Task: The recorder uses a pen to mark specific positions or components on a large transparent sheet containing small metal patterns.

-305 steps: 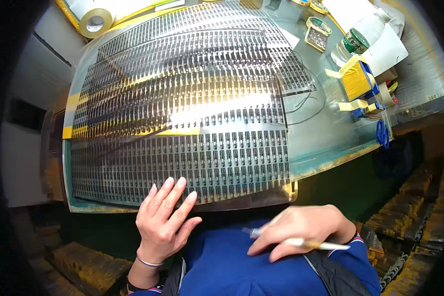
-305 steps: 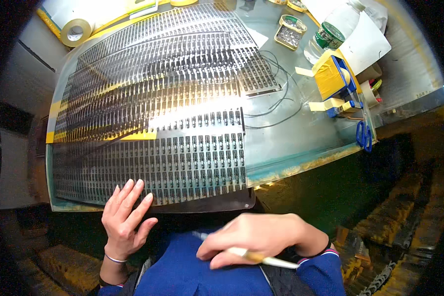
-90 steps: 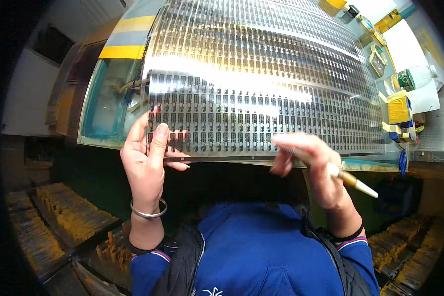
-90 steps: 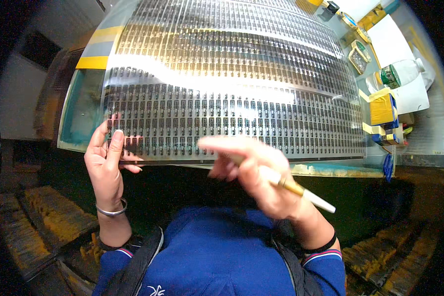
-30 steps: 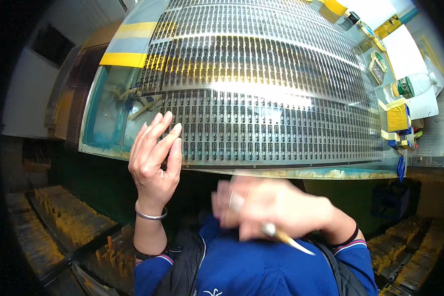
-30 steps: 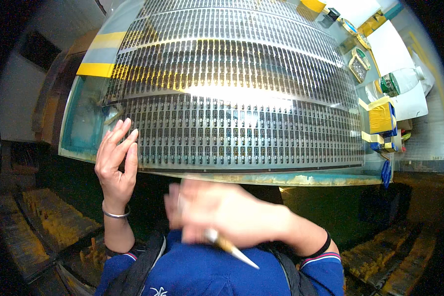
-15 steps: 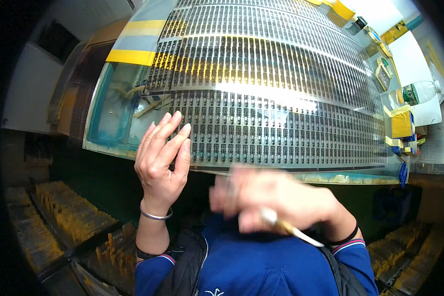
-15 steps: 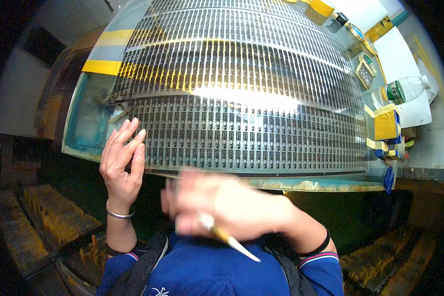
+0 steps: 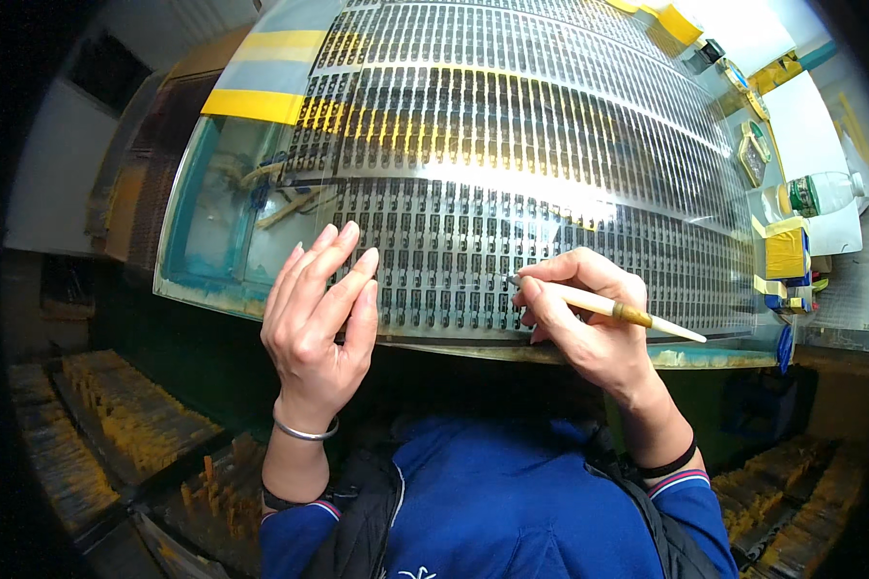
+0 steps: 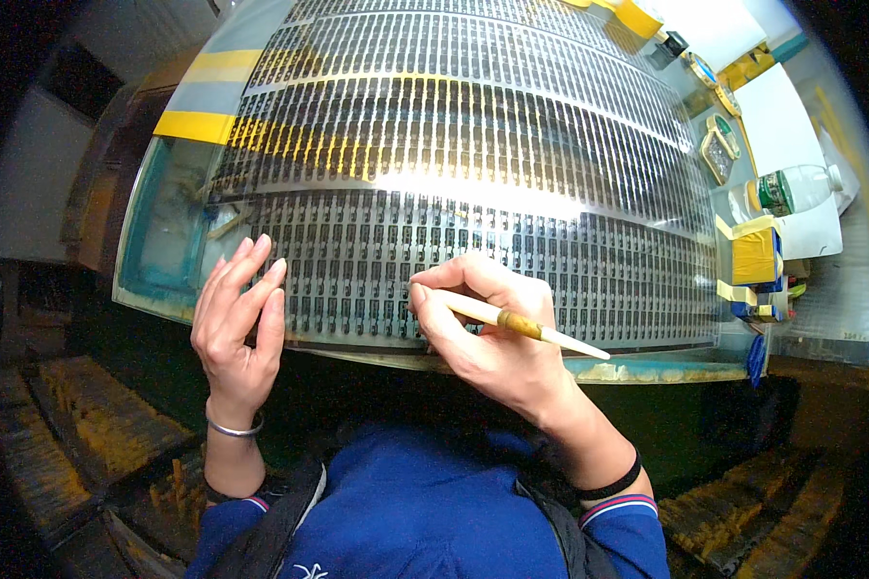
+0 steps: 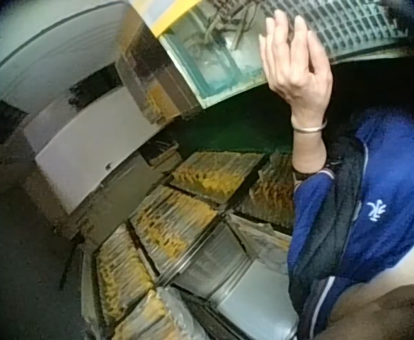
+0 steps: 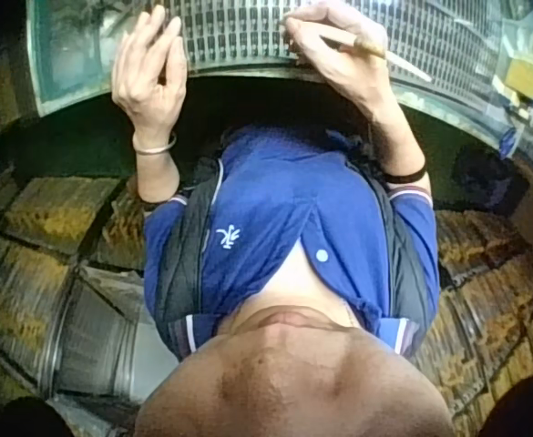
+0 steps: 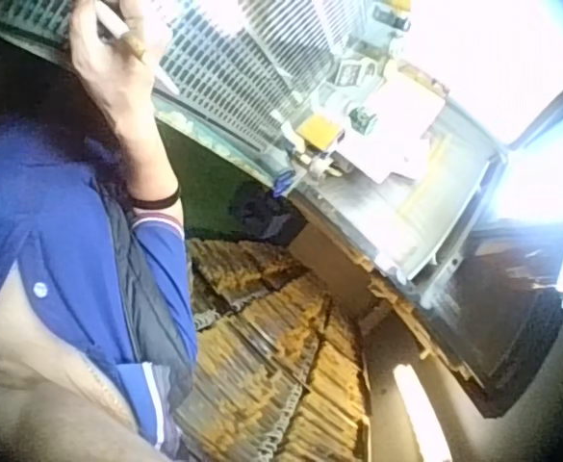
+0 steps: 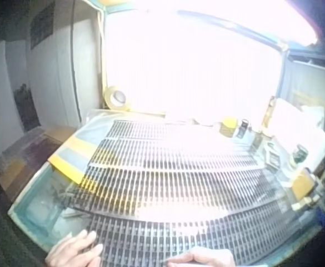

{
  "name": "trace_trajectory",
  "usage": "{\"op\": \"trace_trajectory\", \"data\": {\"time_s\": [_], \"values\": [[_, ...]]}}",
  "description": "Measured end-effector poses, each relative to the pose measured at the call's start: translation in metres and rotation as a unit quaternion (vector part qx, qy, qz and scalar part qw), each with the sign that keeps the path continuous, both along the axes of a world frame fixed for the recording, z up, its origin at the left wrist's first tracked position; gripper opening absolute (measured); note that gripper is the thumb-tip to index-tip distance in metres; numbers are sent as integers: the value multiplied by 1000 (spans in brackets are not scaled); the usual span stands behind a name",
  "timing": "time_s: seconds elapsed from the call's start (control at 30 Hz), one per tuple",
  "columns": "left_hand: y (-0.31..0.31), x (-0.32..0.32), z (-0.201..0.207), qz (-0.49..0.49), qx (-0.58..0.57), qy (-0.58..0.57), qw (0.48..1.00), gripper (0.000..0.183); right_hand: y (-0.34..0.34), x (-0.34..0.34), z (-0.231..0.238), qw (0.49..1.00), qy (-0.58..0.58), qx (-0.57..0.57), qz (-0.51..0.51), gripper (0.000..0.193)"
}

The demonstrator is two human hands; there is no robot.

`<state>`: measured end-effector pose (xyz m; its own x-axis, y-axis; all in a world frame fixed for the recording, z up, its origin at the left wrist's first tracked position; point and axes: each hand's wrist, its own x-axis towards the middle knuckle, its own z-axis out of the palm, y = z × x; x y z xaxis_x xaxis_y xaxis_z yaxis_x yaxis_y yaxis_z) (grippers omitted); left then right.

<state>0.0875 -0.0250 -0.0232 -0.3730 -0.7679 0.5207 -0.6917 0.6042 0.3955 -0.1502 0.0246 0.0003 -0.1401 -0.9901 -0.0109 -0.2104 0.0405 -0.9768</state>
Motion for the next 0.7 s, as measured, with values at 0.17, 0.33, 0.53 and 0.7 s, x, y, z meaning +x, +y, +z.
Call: {"op": "trace_trajectory", "data": {"time_s": [0.17,0.33,0.53,0.7], "values": [[0,1,-1,1,-1,-7,1000,24,-1,-4,-3,997,46,-38,49,8],[-1,1,-1,0,1,-8,1000,24,-2,2,0,1000,11,2,2,9],[0,0,-1,1,2,-8,1000,24,1,-2,2,994,61,-15,92,10],[0,0,-1,0,0,-7,1000,24,1,-2,1,994,58,-32,85,9]]}}
